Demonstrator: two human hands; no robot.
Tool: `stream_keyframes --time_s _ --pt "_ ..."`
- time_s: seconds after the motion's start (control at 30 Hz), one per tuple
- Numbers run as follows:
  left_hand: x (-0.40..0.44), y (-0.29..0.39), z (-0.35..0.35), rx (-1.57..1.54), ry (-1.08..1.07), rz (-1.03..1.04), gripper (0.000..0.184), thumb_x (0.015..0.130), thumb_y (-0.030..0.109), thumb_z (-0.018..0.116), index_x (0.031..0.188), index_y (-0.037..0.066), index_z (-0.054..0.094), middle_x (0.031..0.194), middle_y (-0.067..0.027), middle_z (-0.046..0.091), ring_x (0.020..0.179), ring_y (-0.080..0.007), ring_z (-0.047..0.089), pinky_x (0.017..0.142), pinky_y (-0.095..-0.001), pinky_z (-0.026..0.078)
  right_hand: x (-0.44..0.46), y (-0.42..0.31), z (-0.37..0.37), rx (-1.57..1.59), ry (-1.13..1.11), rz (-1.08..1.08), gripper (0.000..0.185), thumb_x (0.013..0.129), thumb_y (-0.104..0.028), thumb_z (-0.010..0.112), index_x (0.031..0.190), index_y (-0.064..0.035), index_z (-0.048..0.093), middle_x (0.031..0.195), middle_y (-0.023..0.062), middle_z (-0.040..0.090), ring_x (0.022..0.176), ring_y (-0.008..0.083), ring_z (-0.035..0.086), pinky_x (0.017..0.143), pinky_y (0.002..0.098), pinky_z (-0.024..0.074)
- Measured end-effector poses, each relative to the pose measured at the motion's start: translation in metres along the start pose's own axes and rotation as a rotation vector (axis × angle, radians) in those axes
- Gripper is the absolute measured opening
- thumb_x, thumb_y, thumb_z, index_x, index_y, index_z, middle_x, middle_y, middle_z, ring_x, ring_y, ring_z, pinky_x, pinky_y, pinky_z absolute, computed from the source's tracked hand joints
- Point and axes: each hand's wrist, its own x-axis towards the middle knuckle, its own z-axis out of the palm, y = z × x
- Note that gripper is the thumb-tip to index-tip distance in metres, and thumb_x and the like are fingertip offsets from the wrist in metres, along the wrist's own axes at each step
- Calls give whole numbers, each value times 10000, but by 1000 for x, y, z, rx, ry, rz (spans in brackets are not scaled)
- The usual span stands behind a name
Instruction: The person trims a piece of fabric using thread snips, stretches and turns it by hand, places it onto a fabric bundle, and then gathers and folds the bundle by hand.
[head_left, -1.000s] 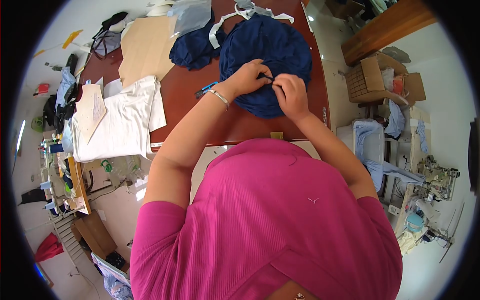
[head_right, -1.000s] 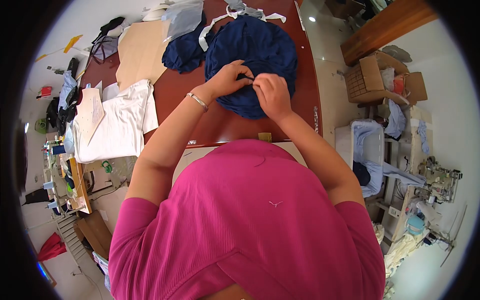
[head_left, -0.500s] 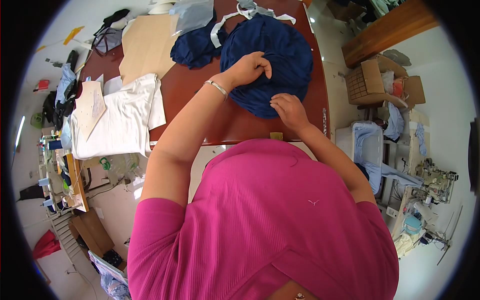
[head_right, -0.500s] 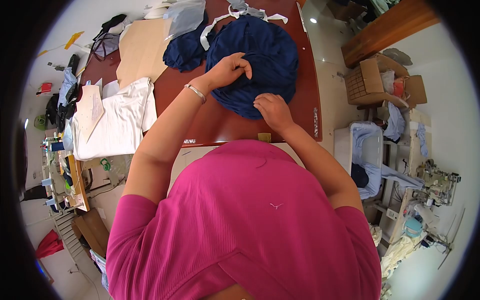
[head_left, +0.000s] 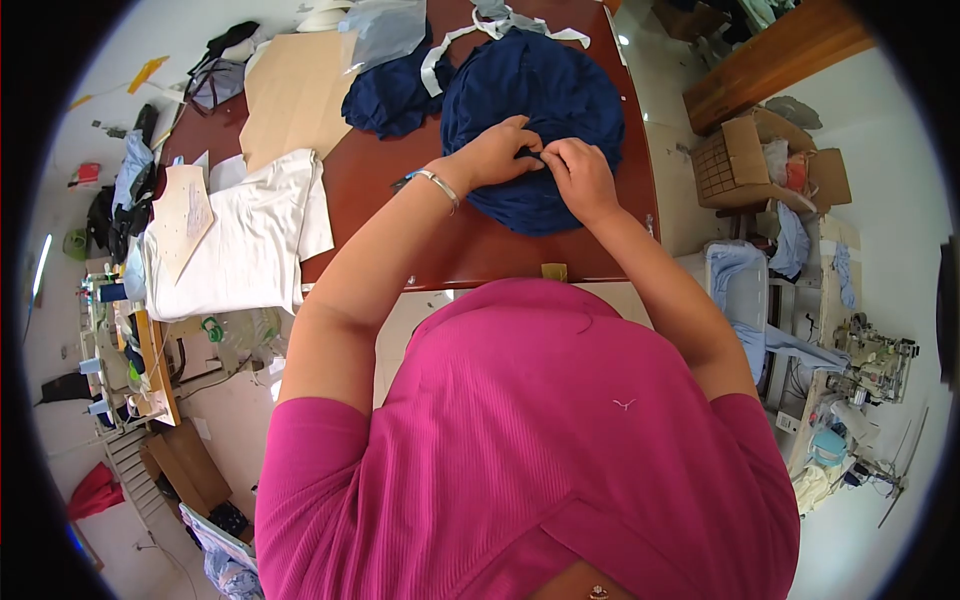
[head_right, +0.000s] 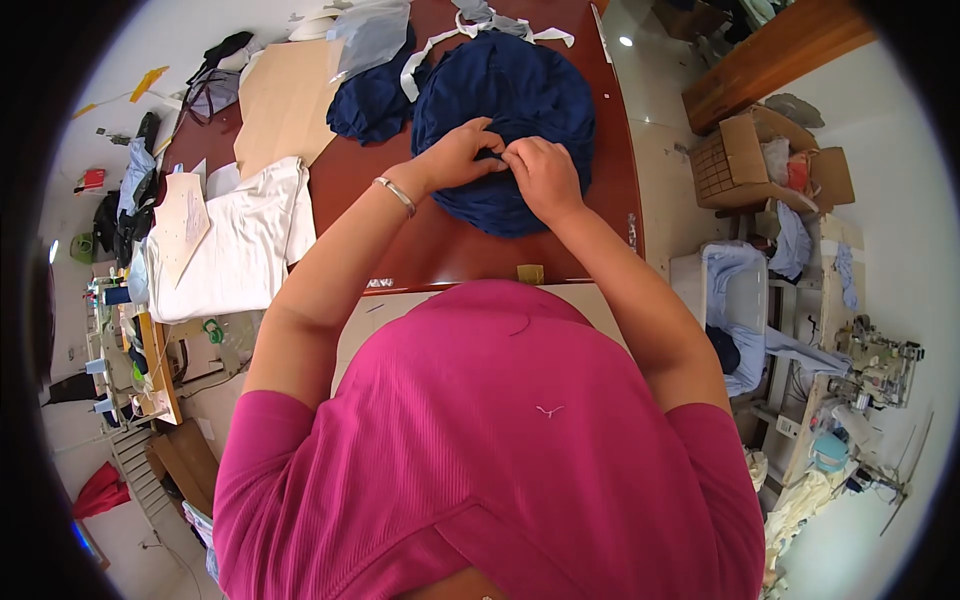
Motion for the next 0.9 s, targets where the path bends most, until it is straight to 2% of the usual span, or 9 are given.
stream_keyframes --time_s 0.07,0.13,0.17,0.3,0.4,0.5,0.6,0.7,0.9 --pt "5 4 -6 -60 -29 -54 236 826 192 745 1017 69 679 1220 -232 580 1137 -406 577 952 -410 477 -5 -2 -1 -43 26 -77 101 861 -136 674 869 -84 588 892 70 638 832 286 609 746 416 438" --pt "10 -5 -8 -102 29 -29 221 847 199 737 1012 68 671 1213 -224 598 1257 -432 500 997 -417 447 -15 -10 -4 -40 47 -214 128 841 -134 690 869 -90 574 931 59 636 855 281 601 754 416 429" --pt "11 -9 -8 -122 55 -18 214 857 202 733 1010 68 667 1210 -219 607 1317 -445 461 1020 -420 432 -25 -7 0 -63 -96 -199 166 811 -125 718 914 -76 597 978 62 642 908 287 606 774 409 437" --pt "16 -9 -17 -141 25 -56 204 878 207 720 1017 70 662 1203 -207 613 1355 -404 436 1047 -413 408 -47 -3 19 -167 -204 -27 245 787 -114 736 1005 -61 639 1052 77 662 993 273 623 849 396 454" --pt "18 -7 -20 -147 12 -70 213 886 223 716 1025 72 661 1209 -198 615 1373 -391 421 1061 -413 396 -53 4 21 -160 -241 -35 252 793 -116 735 1021 -61 643 1085 84 656 1013 273 623 868 399 452" --pt "21 -10 -19 -156 28 -54 220 889 232 713 1030 71 662 1210 -189 617 1374 -392 421 1063 -414 395 -58 6 19 -153 -214 -58 255 804 -113 728 1041 -62 652 1085 84 655 1008 267 627 870 402 450" --pt "21 -10 -20 -157 11 -62 221 893 235 710 1030 69 663 1195 -178 625 1363 -386 435 1067 -411 393 -56 0 14 -120 -88 39 200 817 -122 717 1003 -69 669 1046 74 666 984 255 635 863 399 447" --pt "22 -10 -22 -157 -1 -75 222 891 234 714 1023 63 662 1164 -167 638 1346 -386 454 1077 -406 388 -53 5 14 -131 -120 -1 160 824 -132 712 971 -77 679 1019 69 672 963 253 640 865 399 444" --pt "26 -11 -25 -169 -27 -60 224 889 231 717 1022 59 661 1152 -157 650 1367 -393 434 1100 -406 372 -53 8 17 -85 -155 86 100 842 -116 689 938 -92 684 954 29 684 933 247 647 867 389 433"
